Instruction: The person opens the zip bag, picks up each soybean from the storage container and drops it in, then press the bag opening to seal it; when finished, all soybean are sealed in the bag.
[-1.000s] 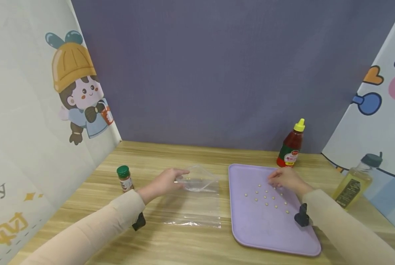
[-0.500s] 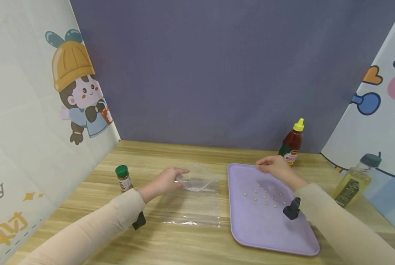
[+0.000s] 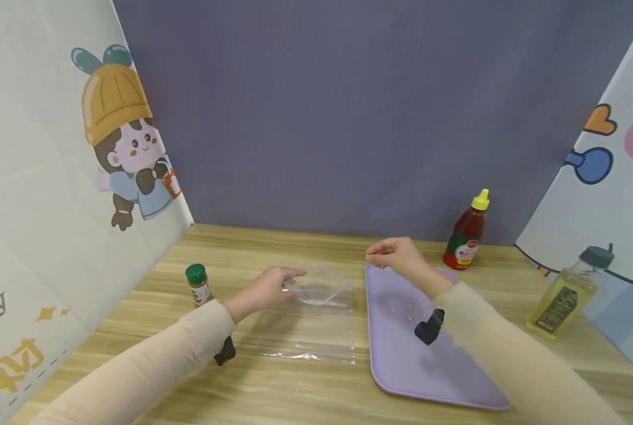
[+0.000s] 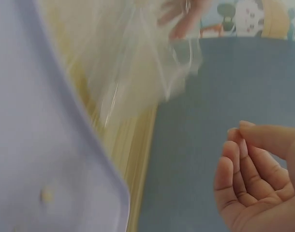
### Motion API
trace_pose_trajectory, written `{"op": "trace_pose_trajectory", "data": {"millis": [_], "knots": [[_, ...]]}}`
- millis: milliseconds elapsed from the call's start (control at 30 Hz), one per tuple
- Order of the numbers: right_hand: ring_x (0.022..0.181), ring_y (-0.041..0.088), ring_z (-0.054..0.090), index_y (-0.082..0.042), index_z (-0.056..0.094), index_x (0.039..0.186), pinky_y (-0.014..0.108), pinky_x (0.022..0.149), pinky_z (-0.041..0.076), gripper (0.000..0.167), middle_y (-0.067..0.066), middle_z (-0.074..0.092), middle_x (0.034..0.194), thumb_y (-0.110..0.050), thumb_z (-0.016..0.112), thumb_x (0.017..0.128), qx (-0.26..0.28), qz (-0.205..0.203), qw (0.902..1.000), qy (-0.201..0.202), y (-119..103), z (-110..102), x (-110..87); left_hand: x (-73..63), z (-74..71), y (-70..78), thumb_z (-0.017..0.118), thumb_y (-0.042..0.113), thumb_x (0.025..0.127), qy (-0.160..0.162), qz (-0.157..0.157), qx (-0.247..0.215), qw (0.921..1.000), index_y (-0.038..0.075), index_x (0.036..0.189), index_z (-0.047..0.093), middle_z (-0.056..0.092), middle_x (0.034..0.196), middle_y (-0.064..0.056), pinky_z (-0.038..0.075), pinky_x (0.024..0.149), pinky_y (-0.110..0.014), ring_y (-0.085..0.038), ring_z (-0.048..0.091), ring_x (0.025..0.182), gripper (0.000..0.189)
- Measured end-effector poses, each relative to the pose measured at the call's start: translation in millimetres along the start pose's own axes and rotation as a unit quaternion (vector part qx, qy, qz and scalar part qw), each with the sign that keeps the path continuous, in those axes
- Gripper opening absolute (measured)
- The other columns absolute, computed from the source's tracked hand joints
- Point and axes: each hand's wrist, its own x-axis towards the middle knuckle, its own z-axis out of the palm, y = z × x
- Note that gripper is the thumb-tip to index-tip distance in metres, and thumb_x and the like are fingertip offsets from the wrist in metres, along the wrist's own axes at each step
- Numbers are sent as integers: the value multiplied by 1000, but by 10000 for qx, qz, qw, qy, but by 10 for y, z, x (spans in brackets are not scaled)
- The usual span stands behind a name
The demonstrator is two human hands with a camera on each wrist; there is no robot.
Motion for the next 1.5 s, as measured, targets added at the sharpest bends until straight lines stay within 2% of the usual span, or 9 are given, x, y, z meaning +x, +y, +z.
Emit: {"op": "trace_pose_trajectory", "data": {"millis": [200, 367, 533, 667, 867, 1033, 1233, 1333, 1500], "knots": [[75, 12, 66, 3, 70, 103, 29, 72, 58, 21, 4, 73, 86, -9, 72, 86, 119, -296, 9989, -356, -162, 304, 40, 10, -19, 32, 70, 4, 83, 41, -31, -70, 10000, 1, 135, 54, 60, 133, -16, 58, 82, -32, -28, 65, 101, 54], [66, 7, 62, 7, 71, 100, 30, 67, 58, 20, 9, 73, 82, -5, 72, 84, -43, -528, 9971, -541, -245, 525, 64, 25, 1, 11, 71, 5, 83, 26, -77, -84, 9999, 2, 135, 55, 61, 132, -15, 58, 87, -34, -29, 65, 104, 54], [63, 7, 60, 3, 73, 95, 27, 61, 56, 16, 8, 73, 80, -7, 74, 83, -297, -540, 9966, -552, -267, 672, 84, 17, 3, -6, 71, 4, 83, 71, -29, -83, 9999, 0, 133, 56, 63, 130, -15, 58, 87, -36, -29, 66, 103, 52], [64, 7, 61, 2, 74, 94, 31, 64, 58, 14, 9, 74, 81, -7, 74, 83, -330, -555, 9966, -504, -258, 710, 85, 2, 0, 4, 70, 2, 83, 87, 12, -124, 9999, -2, 132, 56, 62, 130, -17, 58, 86, -36, -30, 65, 103, 51], [69, 10, 66, 4, 73, 98, 34, 70, 61, 18, 14, 75, 87, -6, 73, 83, -167, -627, 9971, -396, -204, 618, 96, -21, 2, 27, 69, 1, 82, 154, 64, -159, 9997, -3, 130, 56, 63, 127, -18, 59, 84, -33, -30, 66, 101, 50], [72, 14, 66, 4, 72, 101, 28, 69, 59, 23, 9, 75, 86, -11, 74, 84, -71, -347, 9991, -241, -106, 438, 84, -14, 7, 9, 69, 3, 84, 92, -65, -183, 9998, 0, 133, 55, 61, 132, -15, 58, 89, -37, -30, 65, 106, 51], [69, 13, 63, 6, 70, 105, 24, 63, 55, 27, 5, 74, 83, -13, 73, 85, -105, -134, 9998, -139, 61, 183, 20, -19, 18, -43, 70, 5, 86, 70, -11, -244, 9997, 1, 134, 55, 59, 135, -16, 57, 90, -38, -32, 64, 106, 51], [70, 11, 63, 6, 70, 106, 25, 65, 57, 28, 6, 74, 86, -13, 72, 86, -180, -7, 9998, -99, 168, 52, -8, -39, 24, -70, 69, 5, 86, 117, 54, -352, 9993, -1, 135, 53, 57, 135, -18, 57, 91, -40, -34, 64, 107, 51], [78, 12, 65, 6, 68, 109, 33, 76, 59, 29, 12, 74, 98, -13, 70, 88, -496, 155, 9976, -460, 375, -150, -52, -54, 33, -111, 69, 6, 87, 205, 194, -338, 9990, -3, 134, 53, 58, 134, -21, 57, 91, -41, -34, 63, 109, 51]]}}
